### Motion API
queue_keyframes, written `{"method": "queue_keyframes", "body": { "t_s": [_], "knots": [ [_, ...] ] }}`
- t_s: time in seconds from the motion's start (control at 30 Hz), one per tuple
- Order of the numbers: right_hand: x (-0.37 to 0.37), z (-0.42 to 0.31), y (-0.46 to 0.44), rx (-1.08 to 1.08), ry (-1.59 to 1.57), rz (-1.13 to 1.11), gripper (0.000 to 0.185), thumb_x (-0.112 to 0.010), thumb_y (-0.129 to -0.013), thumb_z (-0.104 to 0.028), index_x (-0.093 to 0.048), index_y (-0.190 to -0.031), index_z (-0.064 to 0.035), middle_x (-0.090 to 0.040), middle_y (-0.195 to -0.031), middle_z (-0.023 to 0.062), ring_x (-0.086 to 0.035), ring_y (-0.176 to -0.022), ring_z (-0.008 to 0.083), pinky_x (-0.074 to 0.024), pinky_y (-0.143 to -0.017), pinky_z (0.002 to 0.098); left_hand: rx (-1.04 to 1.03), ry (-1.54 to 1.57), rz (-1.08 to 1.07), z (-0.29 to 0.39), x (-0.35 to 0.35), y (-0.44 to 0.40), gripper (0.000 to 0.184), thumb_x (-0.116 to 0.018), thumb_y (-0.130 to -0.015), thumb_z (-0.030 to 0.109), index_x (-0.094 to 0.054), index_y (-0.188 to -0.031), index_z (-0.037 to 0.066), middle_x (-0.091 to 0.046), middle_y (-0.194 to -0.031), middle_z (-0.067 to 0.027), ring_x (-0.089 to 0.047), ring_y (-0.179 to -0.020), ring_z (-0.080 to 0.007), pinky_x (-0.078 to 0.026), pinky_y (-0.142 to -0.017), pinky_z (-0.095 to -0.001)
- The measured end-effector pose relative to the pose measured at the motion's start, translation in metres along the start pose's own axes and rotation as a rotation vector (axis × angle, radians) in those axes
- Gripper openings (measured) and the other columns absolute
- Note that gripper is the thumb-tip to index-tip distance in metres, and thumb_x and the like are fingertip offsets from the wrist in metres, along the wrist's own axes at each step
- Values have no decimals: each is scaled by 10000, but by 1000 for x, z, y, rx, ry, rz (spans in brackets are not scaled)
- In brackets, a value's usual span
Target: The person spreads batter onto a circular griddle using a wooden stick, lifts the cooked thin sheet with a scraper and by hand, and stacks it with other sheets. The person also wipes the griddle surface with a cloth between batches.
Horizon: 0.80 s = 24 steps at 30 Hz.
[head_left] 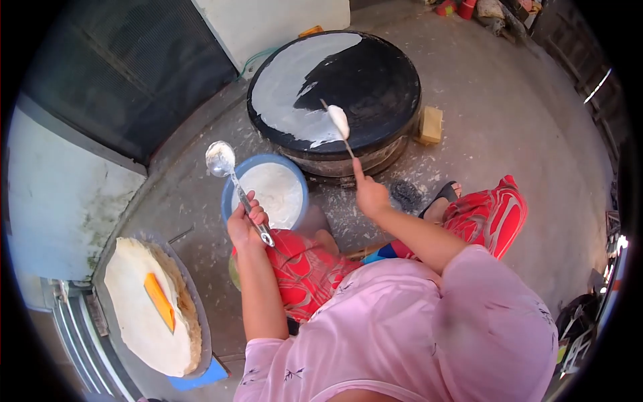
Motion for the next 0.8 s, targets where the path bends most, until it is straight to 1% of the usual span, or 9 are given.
{"method": "queue_keyframes", "body": {
  "t_s": [0.2,0.27,0.4,0.43,0.47,0.53,0.57,0.67,0.8],
  "knots": [
    [-1,-7,9,155,74,20,746,-413,-777,-2,-34,-1406,-132,-545,-859,214,-598,-692,372,-486,-593,433,-55,-12,47,0,-2,-3,329,-288,-933,198,-451,-1069,-53,-450,-737,-65,-376,-503,-117,-330,-425,-228],
    [-6,-3,1,157,171,-117,720,-420,-787,-31,-59,-1404,-111,-538,-959,231,-608,-750,364,-497,-654,423,-42,-2,41,-2,-4,-2,326,-293,-934,198,-452,-1066,-54,-448,-732,-62,-376,-500,-116,-330,-425,-228],
    [34,69,-10,-46,35,32,656,-407,-821,-65,-135,-1402,-200,-588,-792,179,-612,-732,341,-481,-618,437,-41,-38,43,-5,-6,-2,321,-300,-933,196,-453,-1059,-56,-448,-730,-61,-377,-500,-112,-331,-423,-226],
    [46,79,-4,-150,-140,119,556,-439,-834,-124,-301,-1357,-250,-599,-732,175,-612,-721,324,-470,-619,437,-67,-72,38,-4,-6,-1,319,-303,-932,195,-454,-1059,-56,-450,-731,-61,-378,-500,-111,-331,-423,-225],
    [44,80,-6,-151,-138,120,556,-439,-834,-124,-301,-1357,-250,-599,-732,175,-612,-721,324,-470,-619,437,-65,-72,38,-6,-8,-3,319,-303,-932,195,-454,-1059,-56,-450,-731,-61,-378,-500,-111,-331,-423,-225],
    [0,84,-5,-338,-967,-114,457,-481,-827,-179,-448,-1263,-310,-611,-776,184,-607,-713,328,-465,-649,444,-86,-68,47,-5,-8,-4,346,-292,-932,197,-458,-1071,-73,-457,-745,-41,-392,-504,-91,-333,-411,-208],
    [30,57,5,-7,-592,167,425,-508,-804,-180,-519,-1196,-342,-611,-758,160,-608,-690,304,-471,-627,439,-84,-71,47,-6,-9,-4,346,-292,-932,197,-458,-1071,-73,-457,-745,-41,-392,-504,-91,-333,-411,-208],
    [38,47,13,190,2,241,458,-505,-789,-169,-499,-1212,-343,-601,-758,109,-606,-681,288,-486,-621,405,-54,-49,55,-11,-13,-6,343,-291,-931,193,-459,-1068,-72,-459,-744,-43,-391,-499,-91,-332,-406,-208],
    [92,121,-16,-90,140,202,449,-492,-791,-178,-491,-1224,-296,-608,-784,109,-602,-698,305,-489,-648,404,-51,-75,69,-15,-14,-8,342,-300,-927,193,-464,-1062,-75,-463,-731,-47,-397,-495,-90,-334,-400,-208]
  ]
}}
Point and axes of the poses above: each hand's wrist, its own y-axis away from the middle knuckle, its own x-axis out of the back of the hand, z = x × y, the point moved 10 cm from there along -y, towards the middle knuckle
